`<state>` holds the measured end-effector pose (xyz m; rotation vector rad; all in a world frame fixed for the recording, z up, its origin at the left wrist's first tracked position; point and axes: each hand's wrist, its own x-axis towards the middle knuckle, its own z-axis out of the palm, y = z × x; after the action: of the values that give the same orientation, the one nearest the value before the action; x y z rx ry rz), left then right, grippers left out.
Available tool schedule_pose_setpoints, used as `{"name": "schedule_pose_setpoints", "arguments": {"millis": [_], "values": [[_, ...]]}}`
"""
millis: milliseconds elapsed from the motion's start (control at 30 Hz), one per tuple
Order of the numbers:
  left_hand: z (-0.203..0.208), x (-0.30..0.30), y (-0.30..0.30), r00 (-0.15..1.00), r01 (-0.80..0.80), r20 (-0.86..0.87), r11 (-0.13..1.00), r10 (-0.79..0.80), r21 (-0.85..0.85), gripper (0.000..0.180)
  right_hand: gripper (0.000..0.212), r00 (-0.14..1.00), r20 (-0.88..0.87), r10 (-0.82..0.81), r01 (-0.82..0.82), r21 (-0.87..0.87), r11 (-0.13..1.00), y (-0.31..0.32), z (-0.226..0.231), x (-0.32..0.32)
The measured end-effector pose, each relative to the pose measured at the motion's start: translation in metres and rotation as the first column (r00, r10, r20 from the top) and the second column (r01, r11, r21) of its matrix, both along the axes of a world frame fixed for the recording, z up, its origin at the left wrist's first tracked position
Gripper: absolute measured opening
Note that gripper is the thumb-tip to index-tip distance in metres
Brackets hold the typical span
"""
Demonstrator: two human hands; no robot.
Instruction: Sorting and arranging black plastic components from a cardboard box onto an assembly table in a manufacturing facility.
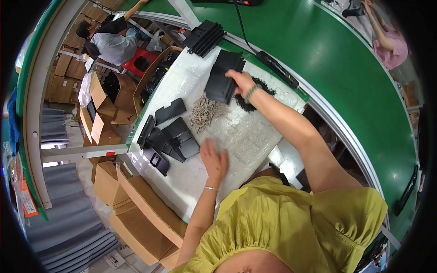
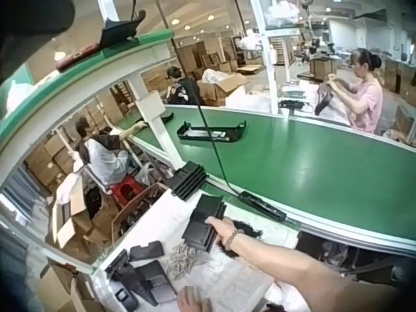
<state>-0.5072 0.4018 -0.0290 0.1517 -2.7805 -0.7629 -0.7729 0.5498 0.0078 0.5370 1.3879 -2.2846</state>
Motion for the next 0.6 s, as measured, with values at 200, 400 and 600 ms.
{"name": "schedule_pose_setpoints", "arguments": {"millis": [200,400,600], "values": [[-0.003,0.005,0.009,0.988,0.144,0.076,0.982,-0.136,-0.123,0.05,0.052,0.965,0.002,-0.263,0.234,0.448,0.863,-0.015,-0.048,-0.124],[-0.003,0.006,0.002,0.991,0.112,0.084,0.991,-0.105,-0.076,0.049,0.062,0.98,-0.025,-0.196,0.183,0.496,0.849,-0.046,-0.08,-0.173],[0.005,-0.002,0.001,0.99,0.127,0.071,0.991,-0.124,-0.036,0.047,0.064,0.98,0.139,0.141,-0.198,0.716,0.669,-0.022,-0.036,-0.181]]}}
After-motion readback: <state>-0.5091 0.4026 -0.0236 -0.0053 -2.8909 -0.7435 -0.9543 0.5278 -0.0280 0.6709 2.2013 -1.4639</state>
